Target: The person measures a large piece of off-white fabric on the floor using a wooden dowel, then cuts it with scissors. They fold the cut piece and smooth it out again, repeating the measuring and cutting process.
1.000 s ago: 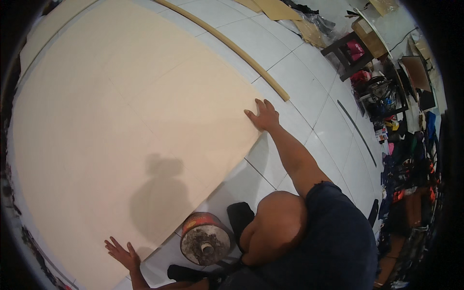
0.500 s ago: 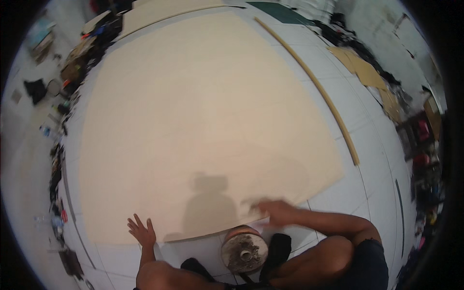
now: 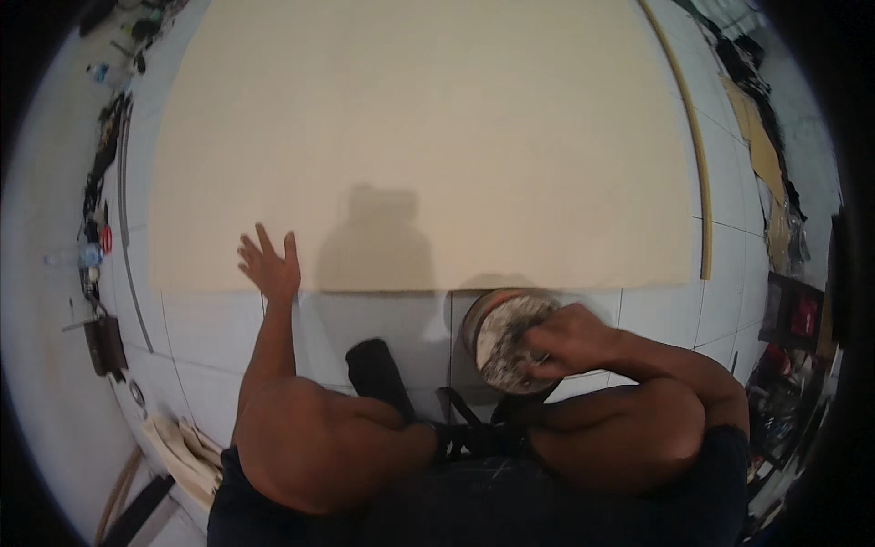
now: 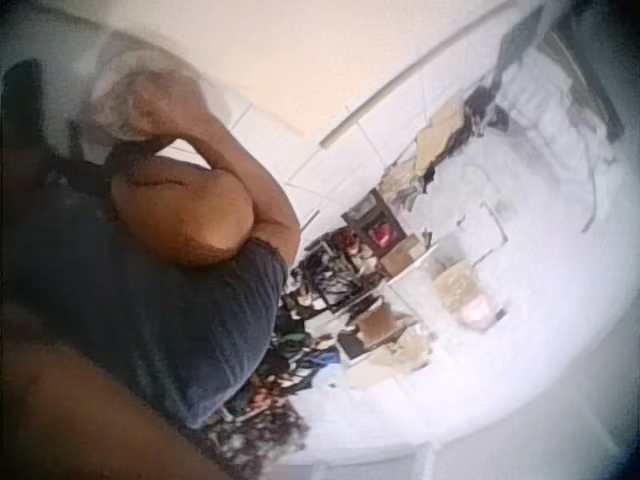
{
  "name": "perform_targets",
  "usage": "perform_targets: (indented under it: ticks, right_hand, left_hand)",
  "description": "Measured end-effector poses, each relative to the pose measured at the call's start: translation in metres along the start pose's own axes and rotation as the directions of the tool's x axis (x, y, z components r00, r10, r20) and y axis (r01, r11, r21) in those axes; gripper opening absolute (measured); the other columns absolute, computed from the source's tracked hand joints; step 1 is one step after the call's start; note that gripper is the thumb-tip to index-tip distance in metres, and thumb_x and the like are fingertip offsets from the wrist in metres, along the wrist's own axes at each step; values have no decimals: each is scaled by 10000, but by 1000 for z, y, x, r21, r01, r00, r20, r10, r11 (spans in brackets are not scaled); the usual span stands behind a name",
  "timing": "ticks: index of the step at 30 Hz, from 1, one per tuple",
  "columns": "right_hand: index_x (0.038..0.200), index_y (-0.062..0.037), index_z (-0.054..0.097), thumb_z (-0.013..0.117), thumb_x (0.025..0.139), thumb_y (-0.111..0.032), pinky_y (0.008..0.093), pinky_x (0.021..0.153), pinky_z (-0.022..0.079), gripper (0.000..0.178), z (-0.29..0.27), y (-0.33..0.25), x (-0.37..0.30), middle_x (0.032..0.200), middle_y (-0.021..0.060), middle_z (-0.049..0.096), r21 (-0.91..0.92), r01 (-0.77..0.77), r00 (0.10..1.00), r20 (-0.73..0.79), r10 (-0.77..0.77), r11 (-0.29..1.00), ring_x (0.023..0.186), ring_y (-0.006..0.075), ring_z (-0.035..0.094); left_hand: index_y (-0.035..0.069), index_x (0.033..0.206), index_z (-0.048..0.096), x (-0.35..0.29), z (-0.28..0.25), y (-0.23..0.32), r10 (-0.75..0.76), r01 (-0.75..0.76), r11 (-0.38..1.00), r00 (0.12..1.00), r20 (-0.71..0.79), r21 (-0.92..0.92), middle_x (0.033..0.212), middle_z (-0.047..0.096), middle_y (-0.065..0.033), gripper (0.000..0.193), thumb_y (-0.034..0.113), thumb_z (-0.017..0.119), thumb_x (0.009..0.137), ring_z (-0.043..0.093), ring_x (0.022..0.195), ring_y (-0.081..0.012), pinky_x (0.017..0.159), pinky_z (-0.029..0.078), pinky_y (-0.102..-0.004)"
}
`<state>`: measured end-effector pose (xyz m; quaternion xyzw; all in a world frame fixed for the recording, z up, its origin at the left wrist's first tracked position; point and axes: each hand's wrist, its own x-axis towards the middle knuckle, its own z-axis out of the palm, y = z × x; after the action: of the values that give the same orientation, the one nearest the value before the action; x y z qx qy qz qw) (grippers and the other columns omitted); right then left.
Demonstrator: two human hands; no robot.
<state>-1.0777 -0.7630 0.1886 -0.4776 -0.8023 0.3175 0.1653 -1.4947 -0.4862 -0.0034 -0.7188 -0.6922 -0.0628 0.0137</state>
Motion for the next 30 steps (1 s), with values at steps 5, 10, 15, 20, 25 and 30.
perform_targets:
  ticks: [5, 10, 15, 20, 25, 30]
  right_hand:
    - [840, -114, 630, 795, 756, -256, 373, 473, 477, 233, -37, 2, 10, 577, 61, 572, 30, -160, 954, -252, 163, 987, 516, 264, 609]
    - [856, -99, 633, 804, 753, -258, 351, 466, 471, 255, -41, 35, 32, 558, 59, 568, -69, -187, 932, -328, 154, 980, 503, 243, 609]
    - [894, -100, 622, 796, 764, -251, 345, 465, 484, 265, -44, 72, 53, 608, 65, 613, 34, -268, 906, -331, 264, 963, 521, 236, 635]
    - [928, -130, 626, 766, 785, -309, 392, 534, 522, 269, -32, 74, 84, 690, 86, 655, 34, -384, 892, -247, 380, 923, 603, 284, 658]
    - [1182, -114, 536, 691, 842, -378, 481, 711, 528, 458, -79, 66, 64, 861, 174, 663, 154, -484, 875, 73, 479, 861, 814, 359, 661]
    - [1385, -136, 460, 667, 873, -383, 469, 833, 511, 605, -138, -31, -26, 1038, 197, 662, 345, -712, 673, 84, 735, 612, 980, 364, 643]
  left_hand:
    - [124, 1538, 286, -1, 0, 12, 9, -9, 999, 1000, 6, -40, 1555, 210, -307, 754, 579, 460, 962, 171, 1438, -509, 1151, 124, -620]
    - [128, 1541, 279, 2, 1, 8, -18, 19, 1000, 999, 52, -22, 1574, 174, -290, 761, 575, 472, 957, 129, 1455, -494, 1167, 93, -600]
    - [119, 1556, 222, 10, 2, 17, -5, 5, 1000, 994, 113, -6, 1573, 150, -305, 772, 560, 460, 969, 121, 1454, -503, 1163, 88, -608]
    - [98, 1563, 176, 21, -17, -7, 14, -41, 995, 964, 267, 95, 1554, 120, -358, 794, 536, 485, 977, 130, 1423, -557, 1131, 179, -640]
    - [108, 1508, 332, 70, -92, 57, -53, -117, 970, 756, 652, 215, 1547, 256, -280, 749, 562, 521, 944, 226, 1427, -469, 1148, 250, -535]
    - [-10, 1322, 546, 12, -195, 153, 548, -154, 815, 520, 656, -559, 1361, 531, -202, 382, 83, 482, 957, 486, 1281, -379, 1102, 369, -424]
